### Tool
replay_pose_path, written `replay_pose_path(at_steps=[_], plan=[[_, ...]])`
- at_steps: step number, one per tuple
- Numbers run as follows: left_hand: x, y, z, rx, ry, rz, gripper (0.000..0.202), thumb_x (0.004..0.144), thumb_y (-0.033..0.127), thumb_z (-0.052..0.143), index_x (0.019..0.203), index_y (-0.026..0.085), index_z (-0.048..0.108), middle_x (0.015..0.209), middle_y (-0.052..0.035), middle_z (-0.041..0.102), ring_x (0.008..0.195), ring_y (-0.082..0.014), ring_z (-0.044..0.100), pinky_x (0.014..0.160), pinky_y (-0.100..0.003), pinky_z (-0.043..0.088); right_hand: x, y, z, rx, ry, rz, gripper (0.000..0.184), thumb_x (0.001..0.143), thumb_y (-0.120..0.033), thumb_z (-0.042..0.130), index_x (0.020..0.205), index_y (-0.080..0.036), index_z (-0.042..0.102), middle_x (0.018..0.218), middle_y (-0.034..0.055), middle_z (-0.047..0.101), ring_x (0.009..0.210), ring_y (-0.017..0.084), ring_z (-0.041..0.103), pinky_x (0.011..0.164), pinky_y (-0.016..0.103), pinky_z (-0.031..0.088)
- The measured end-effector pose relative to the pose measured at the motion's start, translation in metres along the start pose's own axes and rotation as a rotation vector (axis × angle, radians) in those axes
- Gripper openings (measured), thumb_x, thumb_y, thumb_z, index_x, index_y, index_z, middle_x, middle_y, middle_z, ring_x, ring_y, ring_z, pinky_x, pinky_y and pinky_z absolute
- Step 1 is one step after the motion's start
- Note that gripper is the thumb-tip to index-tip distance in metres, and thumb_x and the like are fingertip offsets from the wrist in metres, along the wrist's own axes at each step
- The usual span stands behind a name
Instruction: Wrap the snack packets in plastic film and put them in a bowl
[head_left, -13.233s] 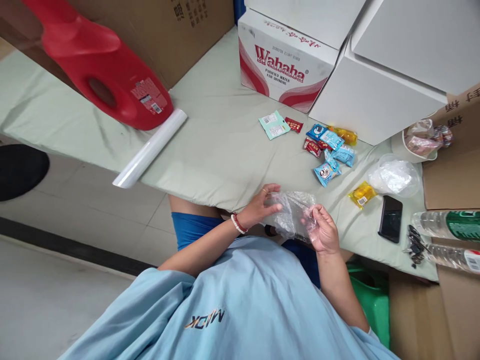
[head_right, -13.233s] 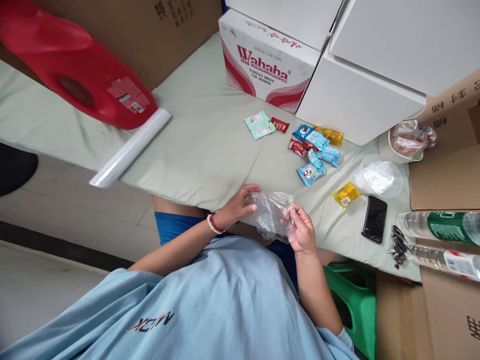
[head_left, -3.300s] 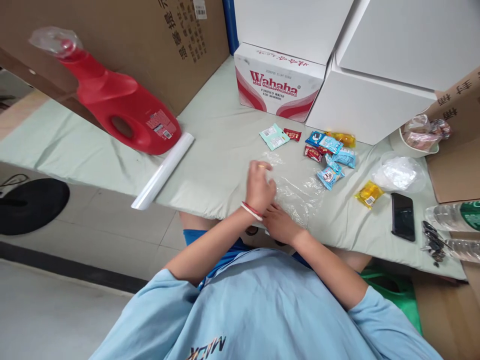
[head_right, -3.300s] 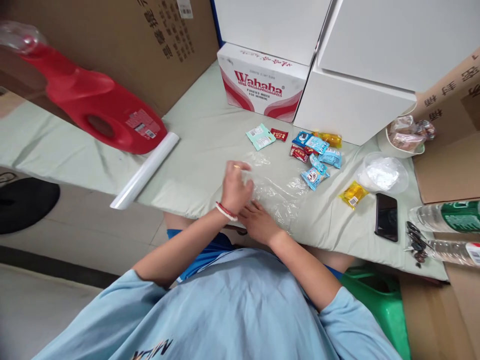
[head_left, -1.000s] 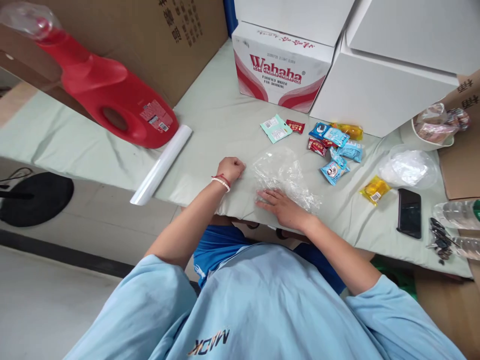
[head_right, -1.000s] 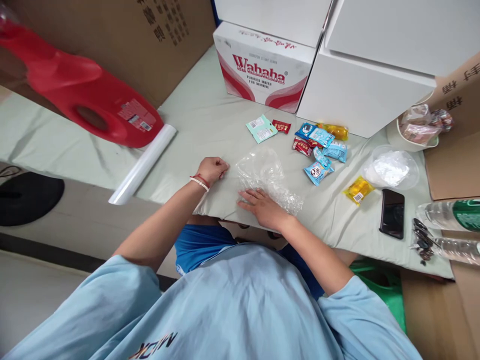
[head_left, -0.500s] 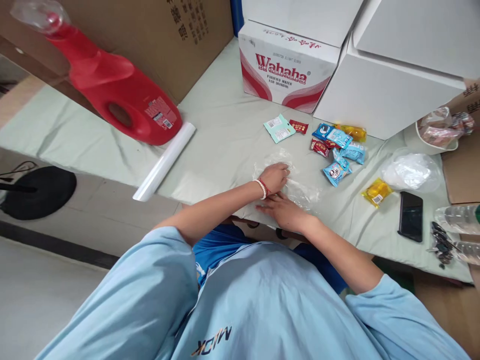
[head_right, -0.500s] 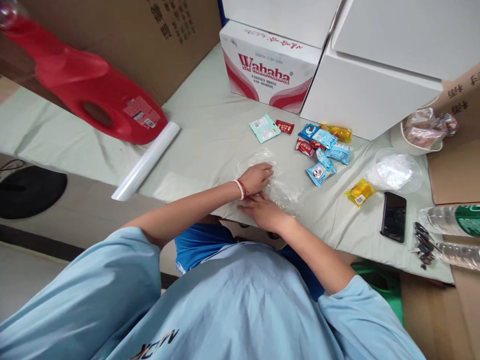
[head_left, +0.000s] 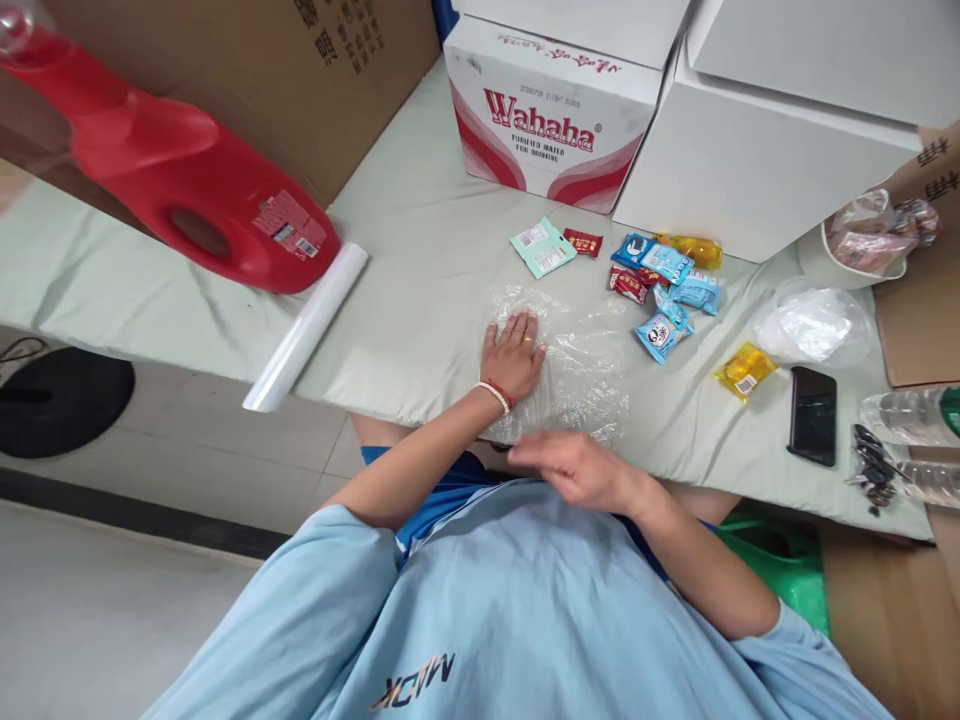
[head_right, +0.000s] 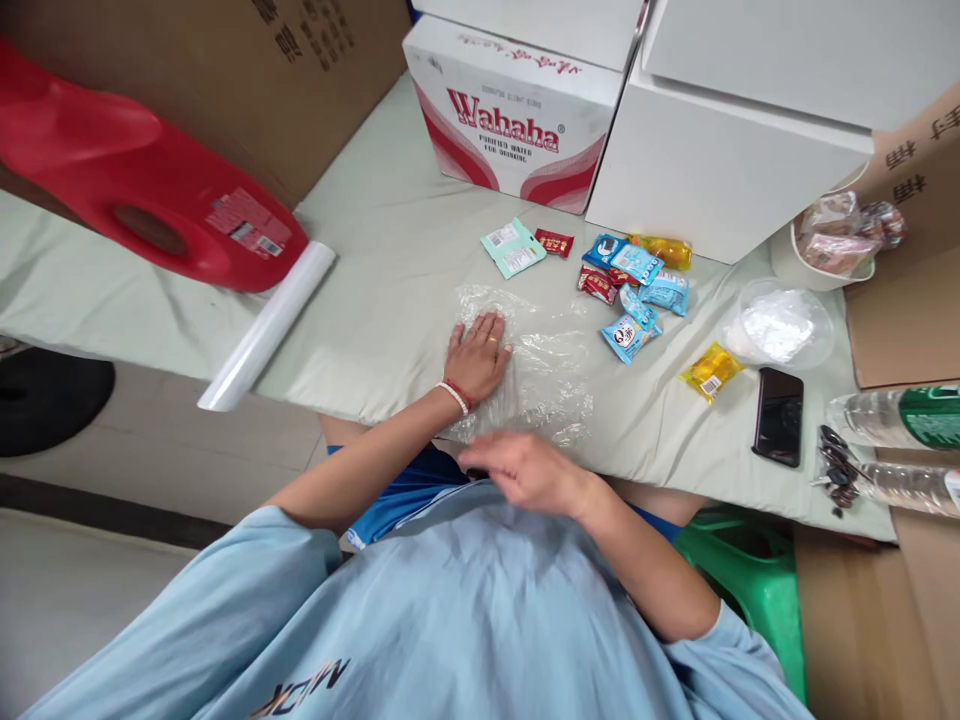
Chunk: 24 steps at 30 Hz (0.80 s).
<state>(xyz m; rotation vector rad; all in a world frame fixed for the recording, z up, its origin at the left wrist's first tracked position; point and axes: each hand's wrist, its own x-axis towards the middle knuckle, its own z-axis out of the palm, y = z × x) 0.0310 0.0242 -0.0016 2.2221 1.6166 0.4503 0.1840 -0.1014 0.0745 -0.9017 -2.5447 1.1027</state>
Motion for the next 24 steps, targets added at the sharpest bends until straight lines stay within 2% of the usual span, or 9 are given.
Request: replay_pose_path(at_steps=[2, 4, 7, 10, 14, 19, 22, 24], plan=[[0.000, 0.003, 0.003, 0.016, -0.015, 0.001, 0.061, 0.105, 0.038, 0.036, 0.162, 0.017, 0.035, 0.171, -0.0148, 0.031, 0.160, -0.0306, 0.026, 0.130, -0.061, 0.008, 0.009, 0.016, -0.016, -0.093, 0.221, 0.141, 0.051, 0.105, -0.018, 0.035, 0.152, -0.021, 0.055, 0.152, 0.0088, 0.059, 0.147, 0.020, 0.048, 0.125, 0.044, 0.036], [0.002, 0.003, 0.002, 0.041, -0.036, 0.020, 0.062, 0.105, 0.039, 0.034, 0.163, 0.017, 0.033, 0.171, -0.0139, 0.029, 0.160, -0.0303, 0.025, 0.130, -0.062, 0.007, 0.017, 0.041, -0.023, -0.255, 0.347, 0.320, 0.052, 0.107, -0.028, 0.037, 0.157, -0.017, 0.049, 0.162, 0.0138, 0.047, 0.156, 0.028, 0.034, 0.128, 0.055, 0.024], [0.004, -0.004, -0.006, 0.099, -0.031, 0.040, 0.062, 0.107, 0.043, 0.029, 0.164, 0.019, 0.031, 0.172, -0.0117, 0.029, 0.160, -0.0280, 0.026, 0.130, -0.062, 0.004, 0.018, 0.083, -0.020, -0.436, 0.381, 0.568, 0.058, 0.108, -0.037, 0.038, 0.161, -0.015, 0.042, 0.169, 0.0142, 0.034, 0.161, 0.033, 0.019, 0.128, 0.063, 0.011], [0.003, -0.021, -0.018, 0.172, -0.040, 0.043, 0.063, 0.107, 0.046, 0.026, 0.165, 0.020, 0.029, 0.172, -0.0101, 0.029, 0.160, -0.0266, 0.025, 0.130, -0.063, 0.000, 0.004, 0.107, -0.012, -0.516, 0.428, 0.689, 0.060, 0.109, -0.041, 0.034, 0.164, -0.017, 0.035, 0.172, 0.0127, 0.026, 0.161, 0.032, 0.016, 0.128, 0.063, 0.008], [-0.002, -0.036, -0.026, 0.207, -0.074, 0.055, 0.064, 0.107, 0.047, 0.023, 0.166, 0.022, 0.027, 0.172, -0.0077, 0.027, 0.160, -0.0259, 0.026, 0.129, -0.065, -0.001, -0.013, 0.105, -0.003, -0.519, 0.447, 0.704, 0.062, 0.109, -0.042, 0.033, 0.165, -0.016, 0.032, 0.173, 0.0130, 0.022, 0.161, 0.033, 0.016, 0.128, 0.061, 0.011], [-0.008, -0.039, -0.028, 0.204, -0.073, 0.028, 0.065, 0.107, 0.048, 0.021, 0.166, 0.021, 0.026, 0.172, -0.0085, 0.027, 0.160, -0.0280, 0.026, 0.129, -0.066, 0.001, -0.035, 0.089, 0.002, -0.400, 0.425, 0.660, 0.059, 0.107, -0.041, 0.039, 0.163, -0.020, 0.038, 0.171, 0.0115, 0.030, 0.159, 0.032, 0.025, 0.128, 0.059, 0.019], [-0.012, -0.041, -0.030, 0.205, -0.073, 0.029, 0.066, 0.107, 0.048, 0.022, 0.167, 0.020, 0.023, 0.172, -0.0093, 0.026, 0.160, -0.0285, 0.025, 0.129, -0.066, 0.000, -0.057, 0.085, -0.012, -0.279, 0.445, 0.530, 0.048, 0.105, -0.040, 0.045, 0.148, -0.022, 0.059, 0.158, 0.0111, 0.053, 0.148, 0.029, 0.047, 0.122, 0.052, 0.036], [-0.013, -0.042, -0.030, 0.208, -0.079, 0.030, 0.067, 0.107, 0.048, 0.021, 0.168, 0.020, 0.021, 0.172, -0.0093, 0.025, 0.160, -0.0283, 0.024, 0.128, -0.066, -0.001, -0.070, 0.088, -0.033, -0.257, 0.573, 0.518, 0.039, 0.105, -0.039, 0.047, 0.132, -0.023, 0.070, 0.137, 0.0106, 0.070, 0.130, 0.027, 0.063, 0.112, 0.047, 0.048]])
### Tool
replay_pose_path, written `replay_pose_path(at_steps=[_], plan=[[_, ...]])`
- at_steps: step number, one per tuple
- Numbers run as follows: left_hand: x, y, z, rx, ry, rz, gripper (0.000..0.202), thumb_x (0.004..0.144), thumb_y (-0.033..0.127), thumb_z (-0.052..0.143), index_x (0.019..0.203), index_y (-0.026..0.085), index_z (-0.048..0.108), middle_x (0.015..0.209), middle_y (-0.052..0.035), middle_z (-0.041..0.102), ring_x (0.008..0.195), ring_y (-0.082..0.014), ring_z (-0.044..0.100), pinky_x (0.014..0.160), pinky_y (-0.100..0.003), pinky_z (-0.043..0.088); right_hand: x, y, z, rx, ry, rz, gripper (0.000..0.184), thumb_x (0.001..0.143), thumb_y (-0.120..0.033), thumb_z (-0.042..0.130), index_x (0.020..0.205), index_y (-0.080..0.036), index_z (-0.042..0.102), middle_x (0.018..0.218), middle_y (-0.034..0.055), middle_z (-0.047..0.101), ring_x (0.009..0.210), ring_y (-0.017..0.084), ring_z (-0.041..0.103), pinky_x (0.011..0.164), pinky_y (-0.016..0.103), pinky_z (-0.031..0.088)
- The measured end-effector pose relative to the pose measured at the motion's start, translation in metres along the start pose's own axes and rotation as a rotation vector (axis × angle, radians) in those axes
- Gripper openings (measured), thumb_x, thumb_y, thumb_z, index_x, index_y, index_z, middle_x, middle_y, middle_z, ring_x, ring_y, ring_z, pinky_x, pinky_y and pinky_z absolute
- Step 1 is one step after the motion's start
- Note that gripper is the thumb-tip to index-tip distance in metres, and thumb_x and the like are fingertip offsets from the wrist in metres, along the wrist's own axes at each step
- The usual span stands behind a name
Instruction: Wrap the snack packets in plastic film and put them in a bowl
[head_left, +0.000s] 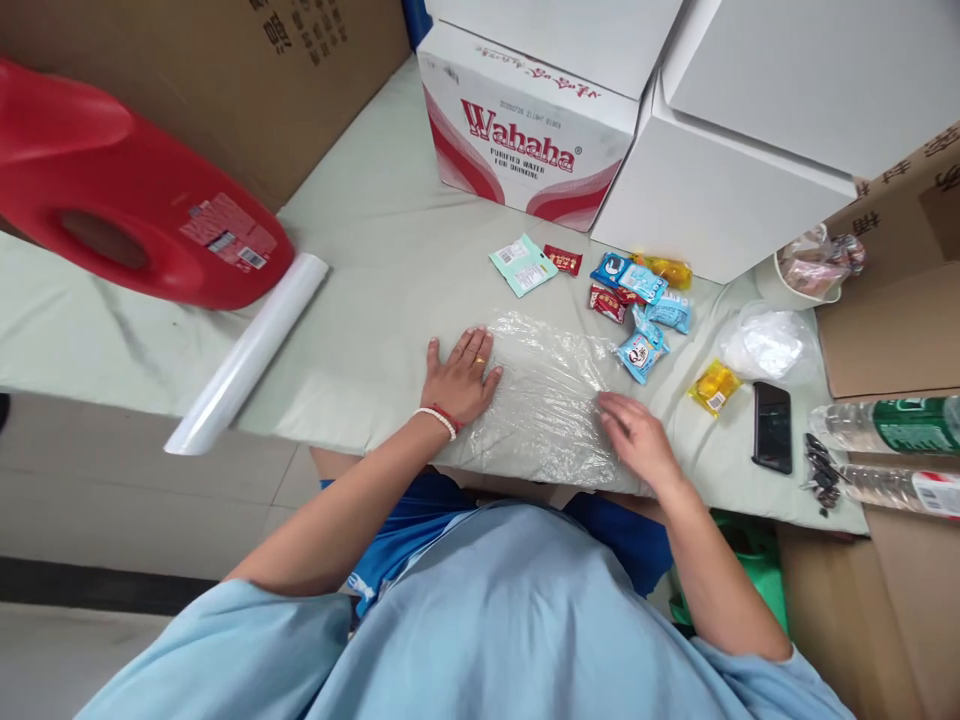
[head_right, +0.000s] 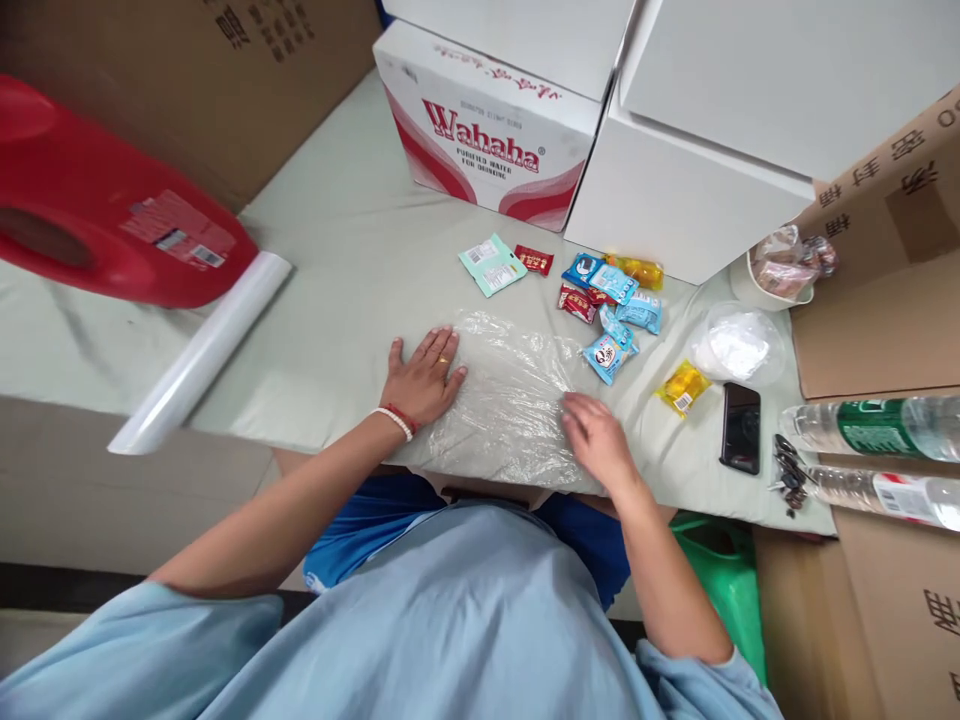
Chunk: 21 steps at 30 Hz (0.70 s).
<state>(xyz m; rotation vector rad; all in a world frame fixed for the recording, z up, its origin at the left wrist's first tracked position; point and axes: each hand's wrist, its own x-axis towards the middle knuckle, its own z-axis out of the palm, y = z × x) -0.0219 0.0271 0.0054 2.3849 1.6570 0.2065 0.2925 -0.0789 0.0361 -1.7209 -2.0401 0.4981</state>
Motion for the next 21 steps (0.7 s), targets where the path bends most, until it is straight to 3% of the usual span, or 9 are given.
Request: replay_pose_path(at_steps=[3, 6, 8, 12, 14, 17, 21], plan=[[0.001, -0.001, 0.001, 0.008, -0.021, -0.006, 0.067, 0.107, 0.048, 0.020, 0.168, 0.021, 0.020, 0.173, -0.0086, 0.025, 0.160, -0.0280, 0.024, 0.128, -0.067, -0.001, 0.026, 0.026, -0.034, -0.086, 0.287, 0.127, 0.034, 0.102, -0.037, 0.048, 0.118, -0.023, 0.075, 0.114, 0.0105, 0.077, 0.110, 0.028, 0.069, 0.101, 0.046, 0.054], [0.003, 0.000, 0.001, 0.016, -0.038, -0.008, 0.067, 0.107, 0.049, 0.020, 0.168, 0.021, 0.020, 0.173, -0.0081, 0.025, 0.161, -0.0279, 0.023, 0.128, -0.067, -0.001, 0.070, 0.064, -0.058, -0.213, 0.441, 0.231, 0.032, 0.095, -0.028, 0.050, 0.112, -0.019, 0.075, 0.110, 0.0142, 0.076, 0.105, 0.031, 0.067, 0.098, 0.048, 0.053], [0.004, 0.000, 0.001, 0.018, -0.040, -0.010, 0.067, 0.107, 0.049, 0.019, 0.168, 0.021, 0.020, 0.173, -0.0078, 0.024, 0.161, -0.0277, 0.023, 0.128, -0.067, -0.001, 0.099, 0.093, -0.067, -0.264, 0.429, 0.272, 0.036, 0.088, -0.019, 0.050, 0.114, -0.016, 0.075, 0.113, 0.0162, 0.075, 0.108, 0.033, 0.065, 0.102, 0.050, 0.050], [0.004, 0.001, 0.000, 0.013, -0.034, -0.015, 0.068, 0.106, 0.049, 0.018, 0.168, 0.021, 0.020, 0.173, -0.0077, 0.024, 0.161, -0.0275, 0.023, 0.128, -0.067, -0.001, 0.131, 0.133, -0.066, -0.219, 0.109, 0.263, 0.039, 0.080, -0.014, 0.053, 0.112, -0.018, 0.076, 0.116, 0.0128, 0.074, 0.110, 0.029, 0.066, 0.107, 0.047, 0.049], [0.003, 0.001, 0.000, 0.009, -0.027, -0.014, 0.067, 0.106, 0.049, 0.018, 0.168, 0.021, 0.021, 0.173, -0.0077, 0.025, 0.161, -0.0272, 0.023, 0.128, -0.067, -0.001, 0.129, 0.140, -0.062, -0.190, 0.027, 0.232, 0.034, 0.084, -0.018, 0.052, 0.107, -0.019, 0.077, 0.117, 0.0117, 0.074, 0.112, 0.028, 0.066, 0.108, 0.046, 0.048], [0.003, 0.001, 0.000, 0.004, -0.014, -0.010, 0.067, 0.106, 0.049, 0.018, 0.167, 0.022, 0.023, 0.173, -0.0077, 0.025, 0.161, -0.0266, 0.023, 0.128, -0.066, -0.001, 0.106, 0.139, -0.055, -0.154, 0.054, 0.227, 0.035, 0.094, -0.033, 0.049, 0.111, -0.020, 0.076, 0.118, 0.0123, 0.073, 0.114, 0.028, 0.065, 0.108, 0.047, 0.048], [0.002, 0.002, -0.001, -0.005, -0.009, -0.005, 0.067, 0.106, 0.048, 0.019, 0.167, 0.021, 0.025, 0.173, -0.0077, 0.025, 0.160, -0.0266, 0.025, 0.128, -0.066, -0.001, 0.070, 0.124, -0.044, -0.179, 0.081, 0.285, 0.062, 0.089, -0.061, 0.060, 0.134, -0.018, 0.066, 0.131, 0.0175, 0.067, 0.120, 0.035, 0.061, 0.108, 0.052, 0.047]])
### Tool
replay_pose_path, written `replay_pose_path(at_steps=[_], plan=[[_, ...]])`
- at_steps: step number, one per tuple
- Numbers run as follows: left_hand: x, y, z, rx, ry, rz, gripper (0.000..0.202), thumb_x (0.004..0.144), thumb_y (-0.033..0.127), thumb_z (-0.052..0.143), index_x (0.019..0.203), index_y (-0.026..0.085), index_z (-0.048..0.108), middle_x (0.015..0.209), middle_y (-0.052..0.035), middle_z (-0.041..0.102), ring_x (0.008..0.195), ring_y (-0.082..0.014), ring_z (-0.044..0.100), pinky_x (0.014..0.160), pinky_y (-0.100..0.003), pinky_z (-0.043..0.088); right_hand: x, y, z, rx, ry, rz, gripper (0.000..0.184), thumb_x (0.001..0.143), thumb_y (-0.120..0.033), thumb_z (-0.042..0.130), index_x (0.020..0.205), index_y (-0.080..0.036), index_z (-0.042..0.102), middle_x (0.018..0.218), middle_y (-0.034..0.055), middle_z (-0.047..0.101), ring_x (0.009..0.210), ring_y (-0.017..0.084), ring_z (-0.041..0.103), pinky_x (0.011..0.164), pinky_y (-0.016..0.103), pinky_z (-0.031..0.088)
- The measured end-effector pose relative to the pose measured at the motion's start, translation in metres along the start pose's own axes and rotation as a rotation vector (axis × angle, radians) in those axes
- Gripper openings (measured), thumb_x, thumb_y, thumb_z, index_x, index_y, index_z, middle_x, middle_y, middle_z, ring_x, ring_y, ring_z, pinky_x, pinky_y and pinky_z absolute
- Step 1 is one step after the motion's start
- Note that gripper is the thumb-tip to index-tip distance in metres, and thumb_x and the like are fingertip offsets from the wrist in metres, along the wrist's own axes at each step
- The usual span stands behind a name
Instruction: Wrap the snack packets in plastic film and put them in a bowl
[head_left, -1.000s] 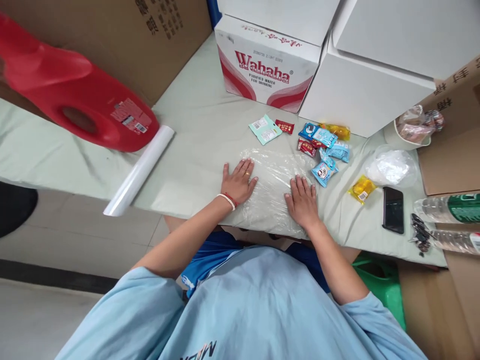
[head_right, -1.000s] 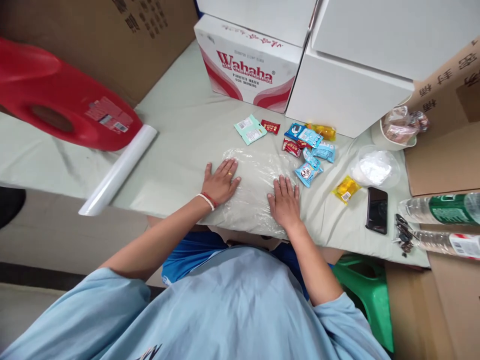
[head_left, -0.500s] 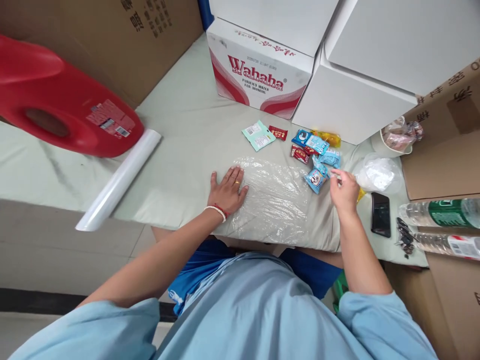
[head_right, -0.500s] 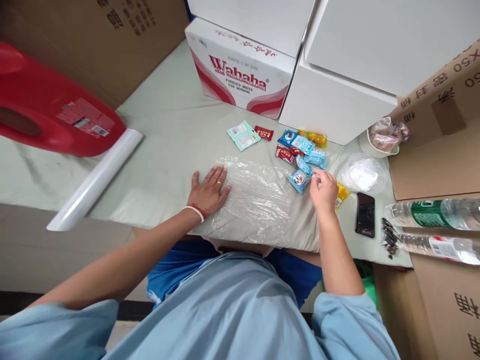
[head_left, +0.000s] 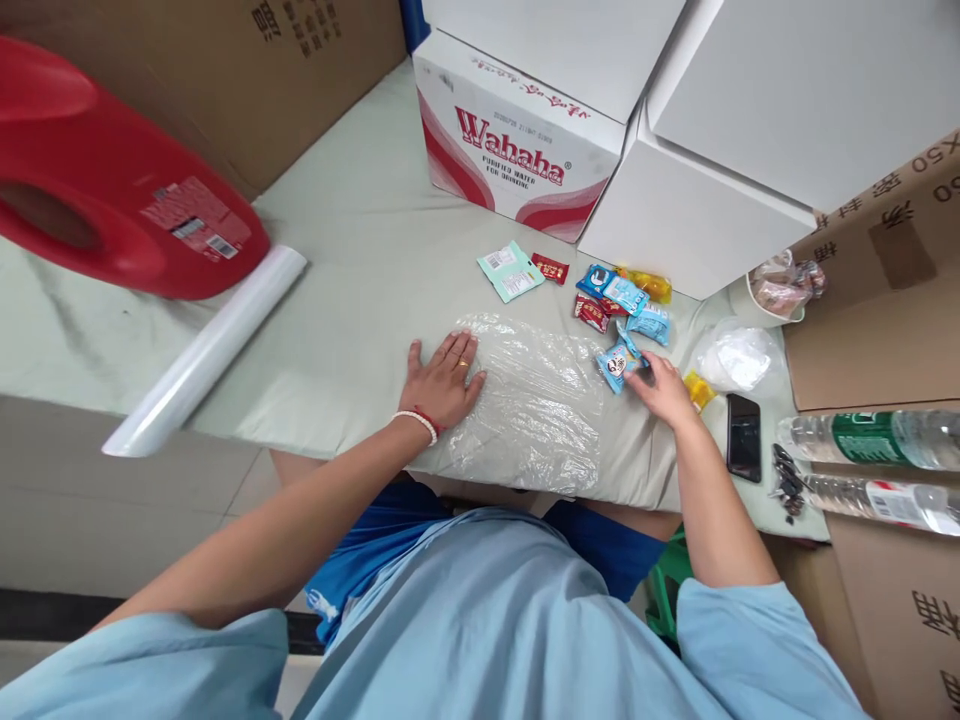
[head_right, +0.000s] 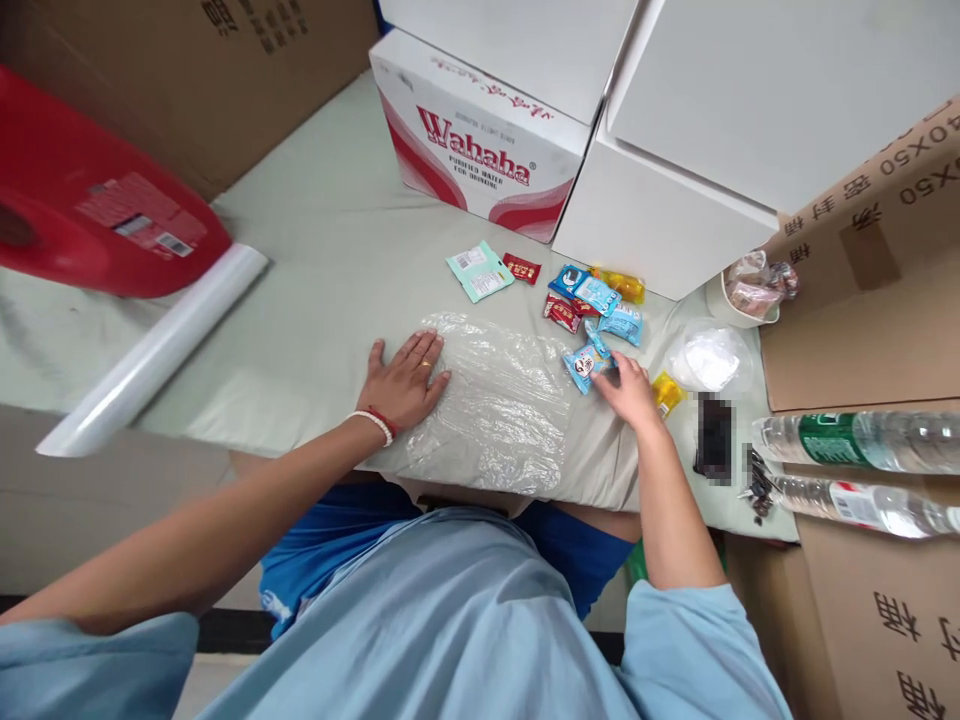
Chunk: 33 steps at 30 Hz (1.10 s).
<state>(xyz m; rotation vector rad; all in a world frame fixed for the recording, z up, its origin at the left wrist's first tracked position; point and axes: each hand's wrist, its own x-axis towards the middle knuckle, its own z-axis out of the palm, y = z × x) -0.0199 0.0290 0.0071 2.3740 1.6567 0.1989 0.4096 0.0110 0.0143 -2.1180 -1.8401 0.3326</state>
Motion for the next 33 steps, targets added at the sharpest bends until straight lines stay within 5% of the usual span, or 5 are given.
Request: replay_pose_path(at_steps=[8, 15, 20, 25, 33], plan=[[0.000, 0.002, -0.001, 0.007, -0.007, -0.005, 0.067, 0.106, 0.048, 0.019, 0.167, 0.019, 0.024, 0.173, -0.0086, 0.025, 0.160, -0.0258, 0.024, 0.128, -0.065, -0.003, -0.029, -0.019, 0.026, 0.243, 0.204, 0.350, 0.079, 0.081, -0.073, 0.063, 0.131, -0.013, 0.057, 0.084, 0.0094, 0.073, 0.075, 0.029, 0.067, 0.076, 0.043, 0.054], [0.001, 0.000, -0.002, -0.008, -0.023, 0.001, 0.067, 0.106, 0.047, 0.020, 0.168, 0.022, 0.022, 0.173, -0.0086, 0.024, 0.161, -0.0278, 0.022, 0.128, -0.065, -0.004, -0.026, -0.037, -0.006, 0.010, 0.483, 0.188, 0.051, 0.093, -0.047, 0.055, 0.134, -0.016, 0.057, 0.082, 0.0086, 0.072, 0.079, 0.031, 0.069, 0.079, 0.043, 0.053], [0.000, 0.000, -0.002, -0.002, -0.030, -0.003, 0.067, 0.106, 0.047, 0.019, 0.168, 0.022, 0.021, 0.173, -0.0088, 0.024, 0.161, -0.0280, 0.022, 0.128, -0.065, -0.003, 0.055, -0.065, -0.023, -0.097, 0.252, -0.105, 0.031, 0.097, -0.034, 0.046, 0.106, -0.020, 0.073, 0.104, 0.0137, 0.073, 0.099, 0.030, 0.066, 0.095, 0.044, 0.051], [0.000, 0.001, -0.002, 0.004, -0.018, -0.004, 0.067, 0.106, 0.048, 0.019, 0.167, 0.021, 0.022, 0.173, -0.0079, 0.024, 0.161, -0.0269, 0.022, 0.129, -0.064, -0.003, 0.143, -0.071, -0.010, -0.210, -0.009, -0.307, 0.047, 0.090, -0.027, 0.060, 0.134, -0.015, 0.067, 0.137, 0.0181, 0.065, 0.128, 0.035, 0.053, 0.117, 0.052, 0.038], [0.000, 0.000, -0.003, -0.016, -0.011, -0.004, 0.065, 0.106, 0.046, 0.021, 0.166, 0.020, 0.026, 0.173, -0.0083, 0.026, 0.160, -0.0260, 0.024, 0.129, -0.063, -0.004, 0.142, -0.018, -0.011, -0.207, -0.218, -0.414, 0.077, 0.079, -0.035, 0.076, 0.151, -0.020, 0.053, 0.159, 0.0178, 0.046, 0.144, 0.039, 0.042, 0.119, 0.058, 0.035]])
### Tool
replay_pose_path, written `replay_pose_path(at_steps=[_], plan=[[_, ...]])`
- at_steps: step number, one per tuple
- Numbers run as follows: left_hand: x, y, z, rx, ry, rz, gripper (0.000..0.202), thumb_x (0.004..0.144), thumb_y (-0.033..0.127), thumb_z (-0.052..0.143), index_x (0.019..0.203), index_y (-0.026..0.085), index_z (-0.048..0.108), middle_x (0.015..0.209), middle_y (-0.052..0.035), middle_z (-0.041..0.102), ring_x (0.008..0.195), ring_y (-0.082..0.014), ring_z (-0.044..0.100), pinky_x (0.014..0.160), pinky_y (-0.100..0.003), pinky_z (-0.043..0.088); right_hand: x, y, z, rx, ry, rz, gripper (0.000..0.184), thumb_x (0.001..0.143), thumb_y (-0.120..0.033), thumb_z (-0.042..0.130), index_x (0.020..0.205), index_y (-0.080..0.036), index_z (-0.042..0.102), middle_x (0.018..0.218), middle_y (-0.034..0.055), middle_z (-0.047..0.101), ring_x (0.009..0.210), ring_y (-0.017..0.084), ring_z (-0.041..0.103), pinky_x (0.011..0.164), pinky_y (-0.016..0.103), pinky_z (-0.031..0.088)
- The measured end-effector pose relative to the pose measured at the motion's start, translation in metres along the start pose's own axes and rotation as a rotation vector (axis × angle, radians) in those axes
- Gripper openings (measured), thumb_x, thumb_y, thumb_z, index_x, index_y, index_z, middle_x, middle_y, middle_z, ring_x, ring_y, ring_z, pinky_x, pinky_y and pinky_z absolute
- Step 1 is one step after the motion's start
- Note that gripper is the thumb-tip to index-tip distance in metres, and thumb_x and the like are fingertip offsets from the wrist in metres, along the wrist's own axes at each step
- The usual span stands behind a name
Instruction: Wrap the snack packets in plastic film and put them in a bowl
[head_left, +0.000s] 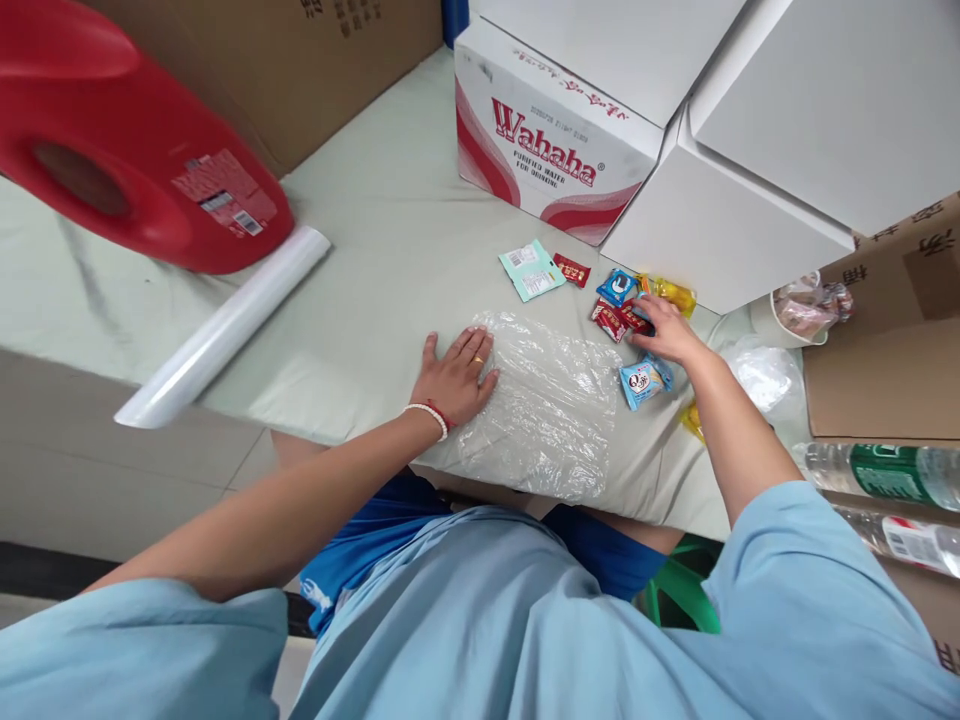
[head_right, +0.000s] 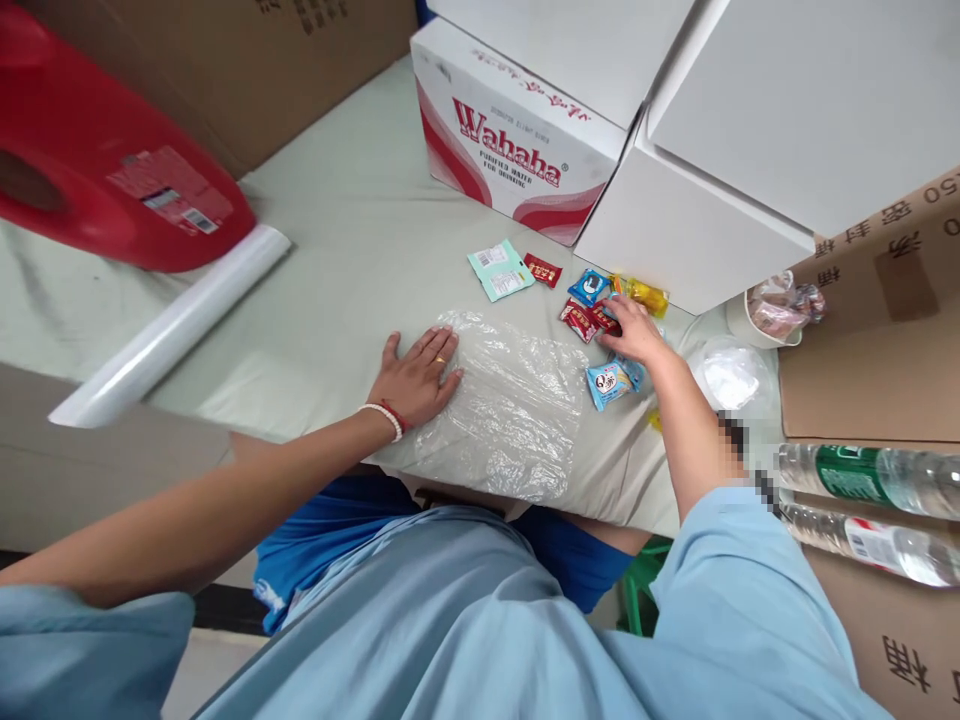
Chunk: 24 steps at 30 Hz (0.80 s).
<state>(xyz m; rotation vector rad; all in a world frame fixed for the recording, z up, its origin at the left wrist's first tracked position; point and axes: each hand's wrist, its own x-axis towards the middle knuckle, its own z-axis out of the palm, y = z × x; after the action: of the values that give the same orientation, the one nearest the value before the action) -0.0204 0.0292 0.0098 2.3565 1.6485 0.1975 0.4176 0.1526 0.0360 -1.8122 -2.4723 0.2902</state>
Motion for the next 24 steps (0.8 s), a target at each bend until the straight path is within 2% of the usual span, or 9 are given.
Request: replay_pose_path(at_steps=[3, 6, 8, 11, 14, 16, 18, 21, 24], plan=[[0.000, 0.000, 0.000, -0.001, 0.001, 0.000, 0.066, 0.106, 0.046, 0.021, 0.167, 0.021, 0.025, 0.173, -0.0087, 0.025, 0.161, -0.0269, 0.024, 0.129, -0.063, -0.004, -0.016, 0.003, 0.001, 0.030, 0.021, 0.002, 0.078, 0.079, -0.031, 0.074, 0.153, -0.020, 0.051, 0.162, 0.0167, 0.040, 0.147, 0.037, 0.040, 0.120, 0.056, 0.035], [0.000, 0.000, 0.000, -0.001, 0.004, 0.008, 0.066, 0.106, 0.046, 0.021, 0.167, 0.021, 0.025, 0.173, -0.0093, 0.026, 0.160, -0.0274, 0.024, 0.129, -0.063, -0.005, -0.021, -0.011, 0.002, -0.030, 0.100, 0.050, 0.070, 0.084, -0.029, 0.068, 0.152, -0.022, 0.053, 0.164, 0.0147, 0.037, 0.146, 0.037, 0.039, 0.118, 0.057, 0.037], [0.000, 0.000, 0.000, -0.004, 0.007, 0.010, 0.066, 0.106, 0.046, 0.021, 0.167, 0.021, 0.024, 0.173, -0.0093, 0.026, 0.161, -0.0276, 0.024, 0.129, -0.063, -0.005, -0.020, -0.024, 0.002, -0.087, 0.150, 0.070, 0.061, 0.087, -0.028, 0.065, 0.148, -0.025, 0.057, 0.161, 0.0126, 0.041, 0.142, 0.039, 0.041, 0.116, 0.060, 0.037], [-0.001, 0.001, 0.000, -0.016, 0.020, 0.001, 0.066, 0.106, 0.045, 0.021, 0.167, 0.021, 0.024, 0.173, -0.0091, 0.026, 0.161, -0.0279, 0.024, 0.129, -0.062, -0.005, -0.014, -0.036, -0.001, -0.118, 0.248, 0.108, 0.039, 0.091, -0.028, 0.060, 0.128, -0.024, 0.071, 0.143, 0.0148, 0.058, 0.134, 0.038, 0.046, 0.112, 0.061, 0.039], [-0.001, 0.001, 0.001, -0.025, 0.028, -0.002, 0.066, 0.106, 0.046, 0.022, 0.166, 0.020, 0.026, 0.172, -0.0096, 0.028, 0.160, -0.0281, 0.024, 0.129, -0.063, -0.003, -0.005, -0.032, -0.008, -0.025, 0.413, 0.230, 0.026, 0.091, -0.035, 0.062, 0.107, -0.020, 0.076, 0.118, 0.0158, 0.066, 0.123, 0.036, 0.052, 0.109, 0.057, 0.042], [-0.001, 0.000, 0.001, -0.025, 0.032, 0.001, 0.066, 0.106, 0.046, 0.022, 0.166, 0.020, 0.027, 0.172, -0.0096, 0.028, 0.160, -0.0275, 0.025, 0.129, -0.063, -0.003, 0.002, -0.025, -0.014, 0.177, 0.547, 0.394, 0.022, 0.089, -0.037, 0.064, 0.094, -0.018, 0.073, 0.099, 0.0121, 0.067, 0.106, 0.030, 0.059, 0.098, 0.050, 0.051], [-0.001, 0.000, 0.001, -0.021, 0.032, 0.005, 0.066, 0.106, 0.046, 0.022, 0.166, 0.020, 0.028, 0.172, -0.0096, 0.028, 0.160, -0.0273, 0.025, 0.129, -0.062, -0.003, 0.009, -0.020, -0.019, 0.520, 0.624, 0.575, 0.020, 0.089, -0.038, 0.064, 0.085, -0.019, 0.065, 0.080, 0.0048, 0.063, 0.080, 0.021, 0.060, 0.074, 0.037, 0.056], [-0.001, 0.000, 0.000, -0.012, 0.019, -0.001, 0.066, 0.106, 0.045, 0.022, 0.166, 0.020, 0.027, 0.172, -0.0097, 0.027, 0.160, -0.0276, 0.024, 0.129, -0.062, -0.003, 0.018, -0.022, -0.025, 1.045, 0.596, 0.698, 0.022, 0.086, -0.034, 0.071, 0.080, -0.020, 0.055, 0.063, -0.0046, 0.053, 0.053, 0.010, 0.047, 0.046, 0.020, 0.041], [0.000, 0.001, -0.001, -0.007, 0.011, -0.005, 0.066, 0.106, 0.045, 0.022, 0.166, 0.020, 0.027, 0.172, -0.0093, 0.027, 0.160, -0.0276, 0.024, 0.129, -0.063, -0.002, 0.033, -0.031, -0.025, 1.275, 0.550, 0.719, 0.027, 0.080, -0.027, 0.079, 0.084, -0.020, 0.053, 0.060, -0.0076, 0.053, 0.047, 0.006, 0.044, 0.039, 0.013, 0.034]])
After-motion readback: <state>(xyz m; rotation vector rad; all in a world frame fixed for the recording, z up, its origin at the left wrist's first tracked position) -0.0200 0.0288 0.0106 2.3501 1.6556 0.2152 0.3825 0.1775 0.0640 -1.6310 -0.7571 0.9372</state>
